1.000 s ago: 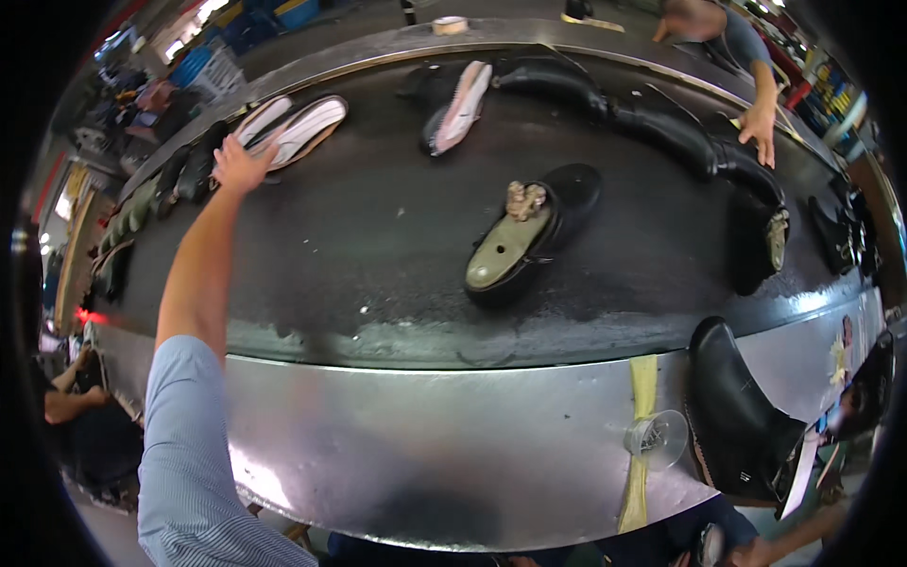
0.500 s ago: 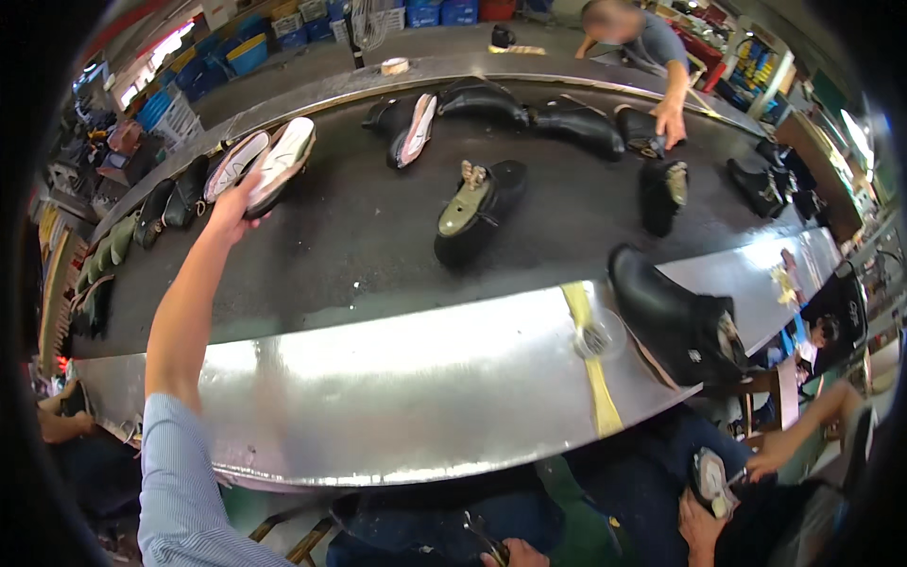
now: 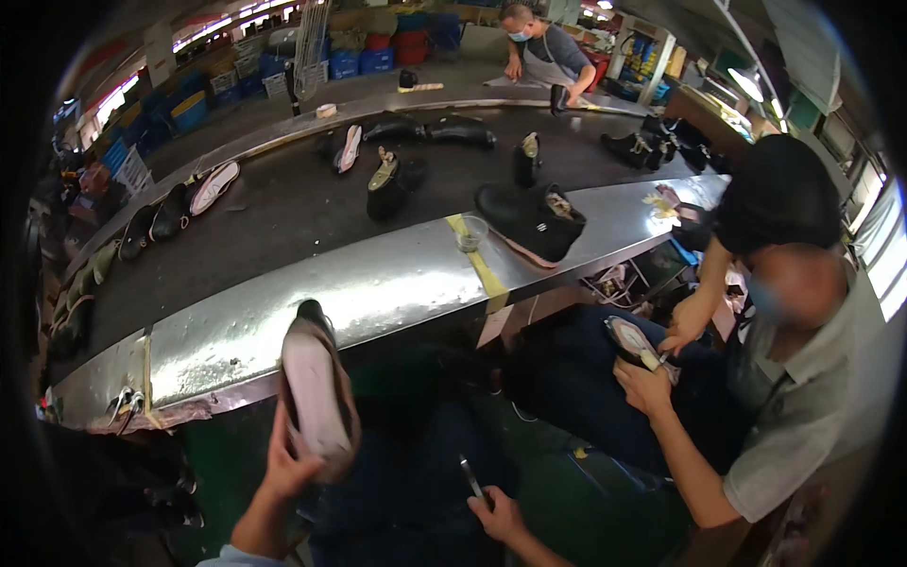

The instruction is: The worker is performing a lasting operation, using pincers to pull and secure a shoe upper over a last while working at a conveyor belt.

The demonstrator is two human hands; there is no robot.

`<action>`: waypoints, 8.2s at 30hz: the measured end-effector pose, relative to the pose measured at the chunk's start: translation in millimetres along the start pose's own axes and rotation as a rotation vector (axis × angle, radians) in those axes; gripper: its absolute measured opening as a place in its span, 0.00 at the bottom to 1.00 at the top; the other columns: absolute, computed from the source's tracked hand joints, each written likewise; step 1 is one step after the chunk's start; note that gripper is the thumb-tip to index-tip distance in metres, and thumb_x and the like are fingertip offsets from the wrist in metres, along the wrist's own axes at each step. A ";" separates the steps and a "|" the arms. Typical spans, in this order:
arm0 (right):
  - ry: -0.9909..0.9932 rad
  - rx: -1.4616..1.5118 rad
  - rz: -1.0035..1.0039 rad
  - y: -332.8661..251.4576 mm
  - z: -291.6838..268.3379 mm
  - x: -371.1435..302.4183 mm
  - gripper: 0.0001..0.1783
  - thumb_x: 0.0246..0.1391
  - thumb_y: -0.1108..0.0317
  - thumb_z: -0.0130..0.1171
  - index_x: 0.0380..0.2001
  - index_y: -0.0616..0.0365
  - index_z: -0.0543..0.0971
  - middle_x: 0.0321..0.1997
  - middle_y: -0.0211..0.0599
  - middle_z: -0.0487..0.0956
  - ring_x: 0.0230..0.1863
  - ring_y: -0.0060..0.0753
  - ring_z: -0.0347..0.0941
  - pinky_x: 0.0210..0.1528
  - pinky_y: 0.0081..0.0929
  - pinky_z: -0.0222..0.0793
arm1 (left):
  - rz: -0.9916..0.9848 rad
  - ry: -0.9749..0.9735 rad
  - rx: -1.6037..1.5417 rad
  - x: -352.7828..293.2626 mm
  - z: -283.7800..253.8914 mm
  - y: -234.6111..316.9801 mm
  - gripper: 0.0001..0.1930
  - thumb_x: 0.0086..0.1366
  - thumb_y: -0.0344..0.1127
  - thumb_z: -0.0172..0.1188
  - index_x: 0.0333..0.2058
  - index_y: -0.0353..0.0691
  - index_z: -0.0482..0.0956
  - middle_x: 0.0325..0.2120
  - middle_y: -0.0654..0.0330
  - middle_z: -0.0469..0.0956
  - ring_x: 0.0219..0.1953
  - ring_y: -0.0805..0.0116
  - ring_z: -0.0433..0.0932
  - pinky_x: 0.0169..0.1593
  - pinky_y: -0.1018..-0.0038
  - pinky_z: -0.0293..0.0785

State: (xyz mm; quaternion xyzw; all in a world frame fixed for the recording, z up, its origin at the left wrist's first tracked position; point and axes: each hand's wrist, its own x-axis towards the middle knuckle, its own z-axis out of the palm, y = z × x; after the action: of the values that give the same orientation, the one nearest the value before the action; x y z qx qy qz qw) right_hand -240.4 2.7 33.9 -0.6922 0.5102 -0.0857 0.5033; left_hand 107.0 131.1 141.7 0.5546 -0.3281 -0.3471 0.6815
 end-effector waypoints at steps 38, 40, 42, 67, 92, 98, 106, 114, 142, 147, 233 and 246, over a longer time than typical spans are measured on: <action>-0.558 0.000 -0.277 -160.6 -33.7 -22.9 0.24 0.60 0.66 0.55 0.57 0.66 0.71 0.41 0.38 0.81 0.37 0.25 0.77 0.44 0.24 0.73 | 0.175 -0.393 0.350 22.7 38.3 -34.9 0.31 0.65 0.47 0.55 0.62 0.41 0.60 0.67 0.49 0.51 0.72 0.43 0.39 0.71 0.50 0.35; -0.630 0.188 -0.252 -165.3 -29.8 -17.0 0.21 0.63 0.66 0.53 0.54 0.68 0.71 0.39 0.36 0.79 0.36 0.24 0.75 0.41 0.24 0.73 | 0.152 -0.375 0.375 21.2 33.4 -34.9 0.32 0.64 0.49 0.54 0.63 0.41 0.59 0.68 0.49 0.50 0.73 0.45 0.38 0.71 0.52 0.35; -0.726 0.327 -0.092 -166.1 -29.3 -10.7 0.19 0.63 0.66 0.54 0.53 0.67 0.72 0.38 0.33 0.78 0.36 0.23 0.74 0.42 0.26 0.73 | 0.154 -0.336 0.429 20.5 29.2 -36.6 0.30 0.65 0.45 0.55 0.62 0.41 0.61 0.66 0.49 0.54 0.72 0.47 0.43 0.71 0.53 0.39; -0.219 -0.170 -0.481 -182.0 -11.6 20.4 0.15 0.58 0.67 0.58 0.45 0.65 0.75 0.36 0.50 0.78 0.34 0.56 0.76 0.41 0.39 0.72 | 0.102 -0.320 0.361 29.0 27.8 -56.3 0.31 0.64 0.38 0.61 0.64 0.43 0.63 0.64 0.47 0.62 0.70 0.53 0.55 0.72 0.55 0.41; -0.198 0.794 -0.067 -40.6 10.5 27.9 0.23 0.55 0.77 0.58 0.54 0.63 0.67 0.47 0.42 0.77 0.45 0.31 0.77 0.44 0.26 0.75 | -0.357 -0.486 0.371 -47.2 67.2 -85.1 0.53 0.53 0.39 0.73 0.68 0.31 0.46 0.64 0.43 0.60 0.67 0.58 0.60 0.68 0.68 0.54; -0.008 0.865 0.157 -16.9 -35.5 0.7 0.17 0.62 0.71 0.56 0.52 0.63 0.66 0.43 0.46 0.76 0.36 0.32 0.76 0.32 0.28 0.76 | 0.239 -0.599 0.760 39.7 72.1 31.6 0.36 0.48 0.33 0.72 0.57 0.36 0.67 0.44 0.48 0.79 0.47 0.52 0.80 0.49 0.64 0.76; -0.135 0.850 0.096 -0.3 -49.1 -38.0 0.23 0.65 0.66 0.52 0.59 0.69 0.65 0.44 0.39 0.75 0.40 0.28 0.73 0.39 0.28 0.72 | -0.249 -0.500 0.571 108.1 136.0 -41.8 0.32 0.59 0.51 0.65 0.53 0.32 0.73 0.44 0.52 0.80 0.44 0.61 0.80 0.50 0.65 0.75; -0.327 0.279 -0.006 -37.7 -64.7 -32.8 0.18 0.64 0.63 0.53 0.49 0.66 0.75 0.36 0.35 0.80 0.32 0.21 0.74 0.36 0.24 0.71 | -0.816 -0.238 -0.210 40.2 118.3 -170.0 0.30 0.75 0.58 0.38 0.55 0.37 0.75 0.48 0.58 0.78 0.47 0.71 0.76 0.54 0.72 0.71; -0.350 -0.735 -0.358 -128.5 -74.5 -14.8 0.29 0.54 0.73 0.57 0.57 0.76 0.66 0.58 0.66 0.71 0.61 0.62 0.67 0.65 0.43 0.62 | -0.110 -0.210 0.493 -13.0 126.1 -154.2 0.25 0.76 0.43 0.32 0.63 0.34 0.62 0.61 0.44 0.66 0.65 0.49 0.62 0.68 0.58 0.51; -0.386 -0.868 -0.335 -148.9 -66.9 -7.4 0.27 0.54 0.72 0.57 0.55 0.76 0.66 0.53 0.66 0.73 0.54 0.62 0.71 0.58 0.44 0.67 | -0.144 -0.210 0.516 -17.3 128.9 -150.2 0.25 0.76 0.43 0.32 0.64 0.35 0.61 0.62 0.46 0.64 0.67 0.51 0.60 0.70 0.54 0.46; -0.216 -0.267 -0.486 -87.1 -69.3 70.2 0.17 0.67 0.59 0.46 0.36 0.64 0.75 0.28 0.45 0.80 0.29 0.42 0.79 0.34 0.35 0.74 | -0.279 -0.330 0.583 17.2 142.8 -109.0 0.41 0.68 0.39 0.52 0.67 0.23 0.38 0.65 0.29 0.51 0.68 0.41 0.57 0.69 0.63 0.54; -0.171 -0.469 -0.502 -93.9 -56.7 41.5 0.19 0.63 0.56 0.51 0.43 0.63 0.74 0.35 0.56 0.80 0.36 0.63 0.77 0.39 0.52 0.73 | -0.282 -0.307 0.375 17.6 134.0 -126.9 0.46 0.63 0.41 0.62 0.67 0.24 0.41 0.65 0.33 0.54 0.69 0.45 0.55 0.70 0.65 0.52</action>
State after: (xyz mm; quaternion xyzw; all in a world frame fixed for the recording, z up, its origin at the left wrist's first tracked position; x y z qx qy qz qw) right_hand -198.7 -67.2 118.3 -0.8974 0.2858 -0.0290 0.3349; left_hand -8.7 27.3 40.8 0.6520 -0.4057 -0.4515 0.4544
